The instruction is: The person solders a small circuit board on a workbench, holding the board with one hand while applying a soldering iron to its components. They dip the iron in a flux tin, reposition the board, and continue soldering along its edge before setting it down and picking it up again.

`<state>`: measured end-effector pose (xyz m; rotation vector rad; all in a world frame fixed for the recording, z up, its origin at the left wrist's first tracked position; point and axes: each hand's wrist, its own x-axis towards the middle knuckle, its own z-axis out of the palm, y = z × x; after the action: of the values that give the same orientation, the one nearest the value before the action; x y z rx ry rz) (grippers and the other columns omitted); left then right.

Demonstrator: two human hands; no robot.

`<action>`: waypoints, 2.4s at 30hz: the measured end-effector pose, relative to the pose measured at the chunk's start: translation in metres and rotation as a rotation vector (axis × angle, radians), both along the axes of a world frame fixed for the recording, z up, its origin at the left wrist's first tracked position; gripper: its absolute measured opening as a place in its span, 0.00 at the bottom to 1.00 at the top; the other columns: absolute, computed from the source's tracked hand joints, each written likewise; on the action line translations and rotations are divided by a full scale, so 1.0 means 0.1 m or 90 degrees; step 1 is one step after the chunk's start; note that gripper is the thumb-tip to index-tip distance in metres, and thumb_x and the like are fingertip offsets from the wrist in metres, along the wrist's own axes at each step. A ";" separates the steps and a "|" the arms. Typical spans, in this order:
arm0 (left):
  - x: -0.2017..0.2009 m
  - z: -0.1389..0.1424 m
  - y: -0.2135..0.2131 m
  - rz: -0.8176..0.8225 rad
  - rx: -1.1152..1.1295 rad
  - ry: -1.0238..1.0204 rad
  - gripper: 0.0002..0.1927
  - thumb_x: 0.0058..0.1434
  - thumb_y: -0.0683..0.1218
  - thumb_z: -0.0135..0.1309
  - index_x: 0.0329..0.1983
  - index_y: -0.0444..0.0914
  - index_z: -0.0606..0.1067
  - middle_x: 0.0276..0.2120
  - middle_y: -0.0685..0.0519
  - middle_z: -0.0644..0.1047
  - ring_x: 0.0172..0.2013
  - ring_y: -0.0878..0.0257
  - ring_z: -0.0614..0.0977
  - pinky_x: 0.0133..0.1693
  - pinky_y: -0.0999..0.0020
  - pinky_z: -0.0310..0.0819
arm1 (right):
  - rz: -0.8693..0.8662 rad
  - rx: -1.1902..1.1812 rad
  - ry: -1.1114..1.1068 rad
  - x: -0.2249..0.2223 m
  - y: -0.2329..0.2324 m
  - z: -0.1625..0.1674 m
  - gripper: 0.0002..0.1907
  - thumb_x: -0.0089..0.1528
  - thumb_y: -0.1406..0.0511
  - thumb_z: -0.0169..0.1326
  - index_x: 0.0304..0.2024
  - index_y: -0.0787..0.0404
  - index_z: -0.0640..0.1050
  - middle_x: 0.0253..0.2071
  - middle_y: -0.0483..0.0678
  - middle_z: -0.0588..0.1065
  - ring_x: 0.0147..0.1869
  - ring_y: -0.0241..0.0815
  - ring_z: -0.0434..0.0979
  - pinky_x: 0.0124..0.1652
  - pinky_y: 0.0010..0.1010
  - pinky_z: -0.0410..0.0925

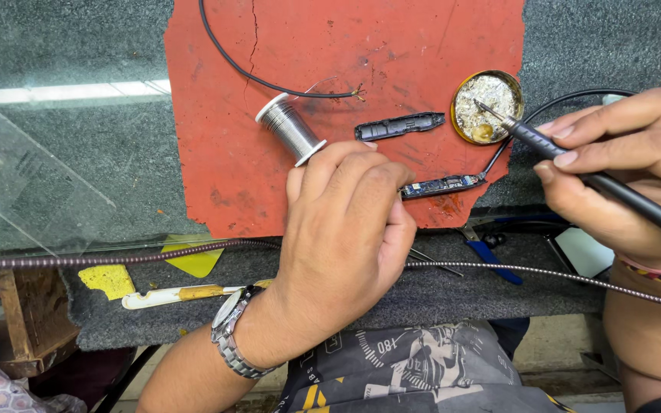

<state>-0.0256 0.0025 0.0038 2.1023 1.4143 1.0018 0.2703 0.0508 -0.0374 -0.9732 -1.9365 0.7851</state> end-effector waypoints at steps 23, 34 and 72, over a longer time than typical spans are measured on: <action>-0.03 -0.02 0.10 -0.006 -0.001 0.002 0.18 0.57 0.36 0.59 0.51 0.37 0.72 0.46 0.51 0.74 0.55 0.52 0.76 0.54 0.58 0.63 | 0.126 0.168 -0.119 -0.26 0.19 0.27 0.11 0.50 0.77 0.68 0.33 0.64 0.80 0.38 0.53 0.76 0.49 0.55 0.82 0.49 0.41 0.78; -0.07 -0.03 -0.06 -0.001 0.005 0.006 0.18 0.58 0.36 0.59 0.50 0.38 0.72 0.45 0.52 0.74 0.53 0.54 0.76 0.55 0.58 0.63 | 0.106 0.176 -0.136 -0.31 0.03 0.29 0.11 0.51 0.79 0.67 0.32 0.66 0.79 0.39 0.54 0.76 0.49 0.55 0.81 0.48 0.40 0.77; -0.15 -0.07 -0.20 -0.005 0.006 0.013 0.19 0.57 0.36 0.59 0.51 0.38 0.72 0.46 0.52 0.74 0.53 0.54 0.75 0.55 0.58 0.63 | 0.046 0.078 -0.043 -0.05 -0.23 -0.02 0.14 0.51 0.77 0.62 0.28 0.57 0.72 0.40 0.51 0.73 0.50 0.53 0.81 0.49 0.38 0.78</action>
<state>-0.0403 -0.0178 -0.0037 2.1288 1.4134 0.9890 0.2652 0.0276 -0.0394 -0.8697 -2.0626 0.6729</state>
